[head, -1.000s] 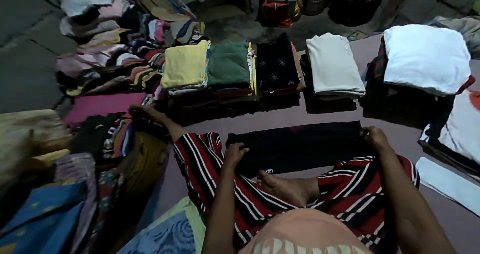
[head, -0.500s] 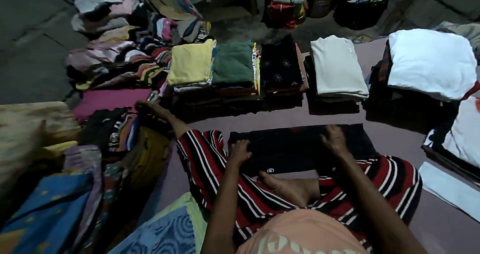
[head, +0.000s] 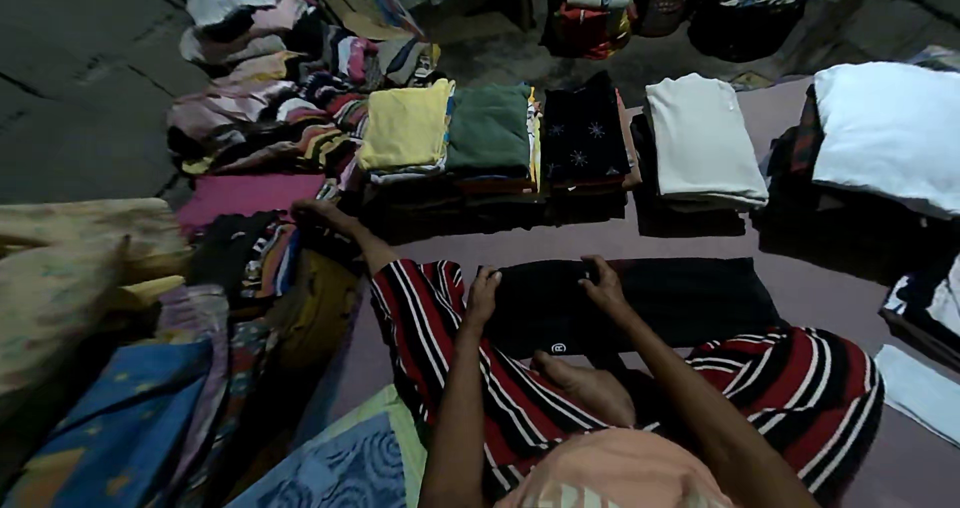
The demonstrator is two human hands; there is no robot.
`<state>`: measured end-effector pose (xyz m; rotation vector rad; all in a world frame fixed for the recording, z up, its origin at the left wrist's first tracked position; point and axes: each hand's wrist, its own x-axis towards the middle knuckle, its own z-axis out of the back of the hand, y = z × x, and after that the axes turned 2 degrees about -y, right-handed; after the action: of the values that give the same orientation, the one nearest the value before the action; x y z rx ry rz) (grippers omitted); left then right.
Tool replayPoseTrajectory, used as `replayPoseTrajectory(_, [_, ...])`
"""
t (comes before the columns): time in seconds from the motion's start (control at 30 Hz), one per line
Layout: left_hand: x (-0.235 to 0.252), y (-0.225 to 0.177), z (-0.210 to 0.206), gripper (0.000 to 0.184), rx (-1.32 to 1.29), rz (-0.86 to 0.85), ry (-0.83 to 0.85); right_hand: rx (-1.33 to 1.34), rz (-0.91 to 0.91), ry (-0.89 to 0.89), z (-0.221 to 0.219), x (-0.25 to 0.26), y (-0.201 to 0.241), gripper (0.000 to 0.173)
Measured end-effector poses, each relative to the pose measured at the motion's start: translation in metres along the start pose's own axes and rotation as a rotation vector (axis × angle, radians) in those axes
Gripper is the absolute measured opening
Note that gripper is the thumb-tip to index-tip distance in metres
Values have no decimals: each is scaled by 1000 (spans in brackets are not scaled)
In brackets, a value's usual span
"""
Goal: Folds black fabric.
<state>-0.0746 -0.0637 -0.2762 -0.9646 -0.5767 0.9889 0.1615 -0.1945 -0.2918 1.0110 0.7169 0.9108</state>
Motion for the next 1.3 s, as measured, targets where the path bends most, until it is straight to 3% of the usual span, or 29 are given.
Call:
replayPoseTrajectory(0.13, [-2,-5,0,35,71,149,35,39,6,49,6,-11,-6,56])
replayPoseTrajectory(0.27, [-8,-3,-2,42,320,431,322,-175,-161,250,4,-24,-22,60])
replayPoseTrajectory(0.37, [-8,-2,-3,65,400,392,419,-163,-151,243,-2,-29,-33,56])
replayPoseTrajectory(0.43, [-11,-3,-4,63,444,362,432,-135,-108,227,-1,-30,-33,52])
replayPoseTrajectory(0.5, [-12,-5,-3,52,386,294,368,-113,-46,197,4,-30,-32,49])
replayPoseTrajectory(0.67, [-2,-4,-10,51,12,94,107,98,97,49,6,-17,-29,46])
replayPoseTrajectory(0.83, [30,-25,-17,44,102,10,-50,183,149,-45,11,5,-15,49])
replayPoseTrajectory(0.93, [32,-44,-15,44,220,-2,-47,188,172,-68,16,7,-14,49])
replayPoseTrajectory(1.03, [16,-37,-18,49,320,136,95,128,103,12,21,-3,-23,53])
replayPoseTrajectory(1.17, [-16,-11,-29,62,429,453,300,-62,-103,191,10,-19,-42,58])
replayPoseTrajectory(1.3, [-18,-11,-26,74,421,491,357,-140,-139,236,8,-23,-39,62])
